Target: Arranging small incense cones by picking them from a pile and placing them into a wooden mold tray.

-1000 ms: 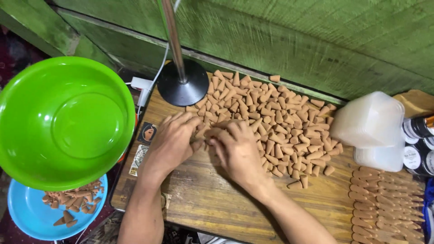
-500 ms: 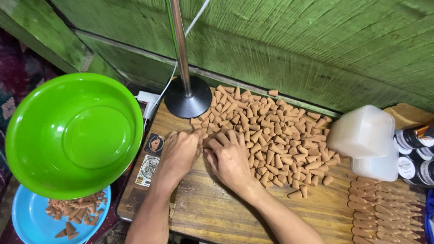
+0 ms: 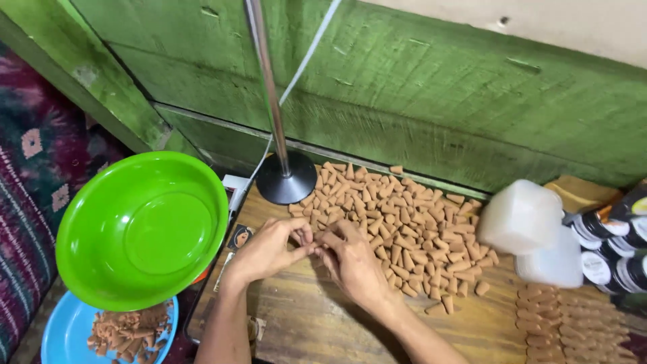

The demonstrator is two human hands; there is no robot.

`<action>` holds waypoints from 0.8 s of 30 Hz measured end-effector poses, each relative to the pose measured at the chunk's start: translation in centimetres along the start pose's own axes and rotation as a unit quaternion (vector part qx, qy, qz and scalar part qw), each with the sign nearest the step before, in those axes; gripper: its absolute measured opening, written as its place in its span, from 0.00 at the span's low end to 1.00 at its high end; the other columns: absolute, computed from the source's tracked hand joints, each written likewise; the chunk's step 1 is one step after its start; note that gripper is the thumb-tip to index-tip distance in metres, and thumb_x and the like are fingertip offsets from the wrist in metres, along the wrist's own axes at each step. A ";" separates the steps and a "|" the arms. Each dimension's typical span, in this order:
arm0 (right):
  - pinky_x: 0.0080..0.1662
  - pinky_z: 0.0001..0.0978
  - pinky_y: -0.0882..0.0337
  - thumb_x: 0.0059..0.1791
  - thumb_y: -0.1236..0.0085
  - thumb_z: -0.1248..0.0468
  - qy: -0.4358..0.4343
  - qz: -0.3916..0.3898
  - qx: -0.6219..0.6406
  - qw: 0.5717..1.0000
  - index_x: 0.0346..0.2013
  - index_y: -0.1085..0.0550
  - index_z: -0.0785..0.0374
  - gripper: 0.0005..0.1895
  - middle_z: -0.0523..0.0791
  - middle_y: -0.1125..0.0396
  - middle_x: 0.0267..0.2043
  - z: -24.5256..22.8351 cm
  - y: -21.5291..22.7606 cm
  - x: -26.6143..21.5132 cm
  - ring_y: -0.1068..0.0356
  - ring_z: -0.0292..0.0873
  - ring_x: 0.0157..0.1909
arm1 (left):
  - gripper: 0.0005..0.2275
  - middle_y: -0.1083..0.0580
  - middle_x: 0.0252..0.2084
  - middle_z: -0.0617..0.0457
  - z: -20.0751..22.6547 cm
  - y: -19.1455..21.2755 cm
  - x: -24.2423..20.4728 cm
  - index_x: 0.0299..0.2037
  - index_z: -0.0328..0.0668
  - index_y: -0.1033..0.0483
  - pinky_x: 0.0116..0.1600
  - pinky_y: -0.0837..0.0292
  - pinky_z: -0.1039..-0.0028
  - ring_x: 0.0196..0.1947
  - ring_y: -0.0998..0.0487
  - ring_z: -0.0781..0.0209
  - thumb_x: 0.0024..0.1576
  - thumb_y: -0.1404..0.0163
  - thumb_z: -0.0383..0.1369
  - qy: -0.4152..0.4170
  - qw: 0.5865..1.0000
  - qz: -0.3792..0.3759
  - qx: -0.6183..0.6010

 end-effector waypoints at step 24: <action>0.40 0.41 0.22 0.47 0.39 0.68 -0.203 0.171 0.105 0.958 0.44 0.21 0.60 0.11 0.50 0.23 0.35 5.5 19.5 -19.0 0.21 0.54 0.38 | 0.17 0.17 0.42 0.46 15.5 -18.7 3.3 0.48 0.34 0.20 0.53 0.20 0.70 0.44 0.16 0.60 0.50 0.34 0.31 -0.139 0.940 -0.001 -0.311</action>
Point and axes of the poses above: each hand's wrist, its own x-axis towards the middle knuckle, its own y-axis out of the back of the hand, z = x × y, the point moved 10 cm from there along x, towards the middle knuckle
